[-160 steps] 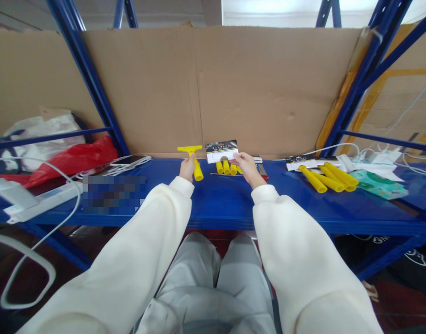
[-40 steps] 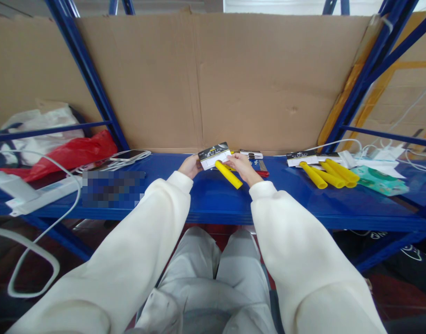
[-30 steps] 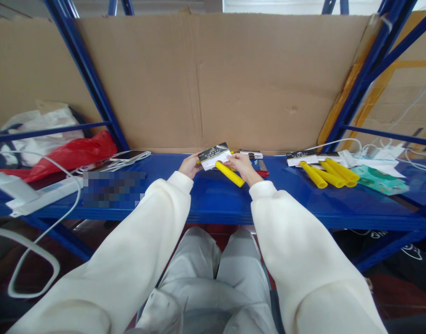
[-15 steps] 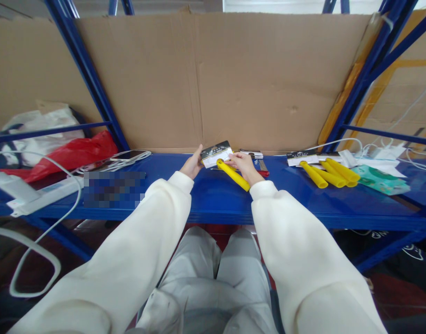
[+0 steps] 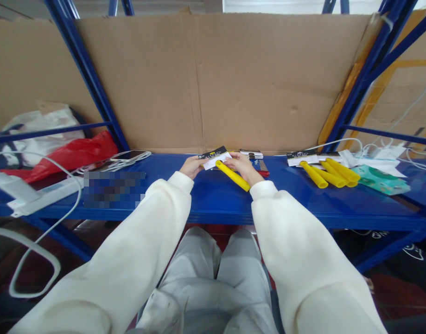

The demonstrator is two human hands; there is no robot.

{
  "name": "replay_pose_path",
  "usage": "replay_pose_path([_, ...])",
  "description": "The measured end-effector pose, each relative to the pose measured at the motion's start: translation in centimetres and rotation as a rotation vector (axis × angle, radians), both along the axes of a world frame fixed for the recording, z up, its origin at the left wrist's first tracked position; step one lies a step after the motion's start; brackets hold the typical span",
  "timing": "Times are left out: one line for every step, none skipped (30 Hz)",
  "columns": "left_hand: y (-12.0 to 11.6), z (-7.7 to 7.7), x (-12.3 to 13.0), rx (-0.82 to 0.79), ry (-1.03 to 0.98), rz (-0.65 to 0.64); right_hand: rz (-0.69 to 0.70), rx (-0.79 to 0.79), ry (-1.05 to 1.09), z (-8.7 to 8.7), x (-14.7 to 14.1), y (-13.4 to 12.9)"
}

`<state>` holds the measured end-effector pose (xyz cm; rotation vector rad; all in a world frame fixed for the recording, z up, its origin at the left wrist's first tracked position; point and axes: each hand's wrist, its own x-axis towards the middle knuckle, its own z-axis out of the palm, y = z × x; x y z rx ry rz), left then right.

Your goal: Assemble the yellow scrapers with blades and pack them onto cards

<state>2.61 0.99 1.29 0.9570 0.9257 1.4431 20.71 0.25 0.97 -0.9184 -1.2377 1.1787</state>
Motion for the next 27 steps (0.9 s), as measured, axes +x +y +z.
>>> replay_pose_path([0.1,0.0,0.0,-0.007,-0.006,0.023,0.009,0.008,-0.006,0.0,-0.1,-0.1])
replay_pose_path([0.1,0.0,0.0,-0.013,-0.014,0.046,0.010,0.017,-0.015,-0.1,-0.1,-0.1])
replay_pose_path([0.1,0.0,-0.1,-0.017,-0.021,0.070,0.002,0.023,-0.030,-0.1,-0.1,-0.1])
replay_pose_path([0.2,0.0,-0.1,-0.022,-0.025,0.092,-0.010,0.025,-0.054,-0.2,0.0,-0.1])
replay_pose_path([0.1,0.1,-0.1,-0.029,-0.027,0.114,-0.029,0.022,-0.086,-0.4,0.0,-0.1])
replay_pose_path([0.1,0.1,-0.1,-0.038,-0.025,0.134,-0.048,0.015,-0.123,-0.5,0.1,0.0])
replay_pose_path([0.0,0.2,-0.1,-0.051,-0.023,0.152,-0.062,0.007,-0.163,-0.6,0.2,0.1])
replay_pose_path([0.0,0.3,-0.2,-0.064,-0.019,0.167,-0.066,0.001,-0.200,-0.7,0.3,0.2])
replay_pose_path([-0.1,0.4,-0.2,-0.075,-0.017,0.174,-0.061,0.000,-0.228,-0.8,0.4,0.3])
replay_pose_path([-0.2,0.4,-0.2,-0.082,-0.015,0.176,-0.051,0.003,-0.248,-0.9,0.4,0.3])
replay_pose_path([-0.4,0.5,-0.1,-0.087,-0.015,0.174,-0.029,0.009,-0.257,-1.0,0.5,0.3])
replay_pose_path([-0.5,0.6,-0.1,-0.090,-0.015,0.170,0.009,0.016,-0.260,-1.1,0.4,0.3])
replay_pose_path([-0.6,0.6,-0.1,-0.091,-0.015,0.166,0.055,0.024,-0.262,-1.2,0.4,0.3])
replay_pose_path([-0.7,0.7,-0.1,-0.092,-0.015,0.163,0.104,0.034,-0.264,-1.3,0.4,0.2])
replay_pose_path([-0.9,0.7,0.0,-0.093,-0.014,0.161,0.148,0.047,-0.269,-1.4,0.4,0.2])
replay_pose_path([-1.0,0.8,0.0,-0.095,-0.010,0.158,0.185,0.061,-0.281,-1.4,0.4,0.1])
replay_pose_path([-1.1,0.8,0.1,-0.098,-0.003,0.154,0.211,0.076,-0.300,-1.4,0.4,0.0])
replay_pose_path([-1.2,0.9,0.1,-0.102,0.007,0.151,0.226,0.090,-0.324,-1.3,0.4,-0.1])
replay_pose_path([-1.3,0.9,0.1,-0.107,0.019,0.152,0.237,0.102,-0.350,-1.2,0.4,-0.2])
replay_pose_path([-1.4,1.0,0.2,-0.113,0.030,0.157,0.246,0.112,-0.374,-1.1,0.5,-0.3])
replay_pose_path([-1.5,1.0,0.2,-0.119,0.040,0.167,0.251,0.120,-0.397,-1.0,0.5,-0.4])
replay_pose_path([-1.5,1.1,0.2,-0.123,0.046,0.181,0.251,0.128,-0.418,-0.9,0.5,-0.5])
replay_pose_path([-1.6,1.1,0.2,-0.124,0.050,0.196,0.248,0.135,-0.437,-0.7,0.5,-0.7])
replay_pose_path([-1.6,1.1,0.2,-0.126,0.053,0.208,0.245,0.137,-0.457,-0.6,0.6,-0.8])
replay_pose_path([-1.6,1.2,0.2,-0.128,0.059,0.214,0.246,0.138,-0.479,-0.4,0.6,-1.0])
replay_pose_path([-1.6,1.2,0.2,-0.129,0.067,0.212,0.250,0.136,-0.503,-0.3,0.6,-1.1])
replay_pose_path([-1.5,1.1,0.1,-0.128,0.077,0.205,0.258,0.131,-0.528,-0.2,0.6,-1.2])
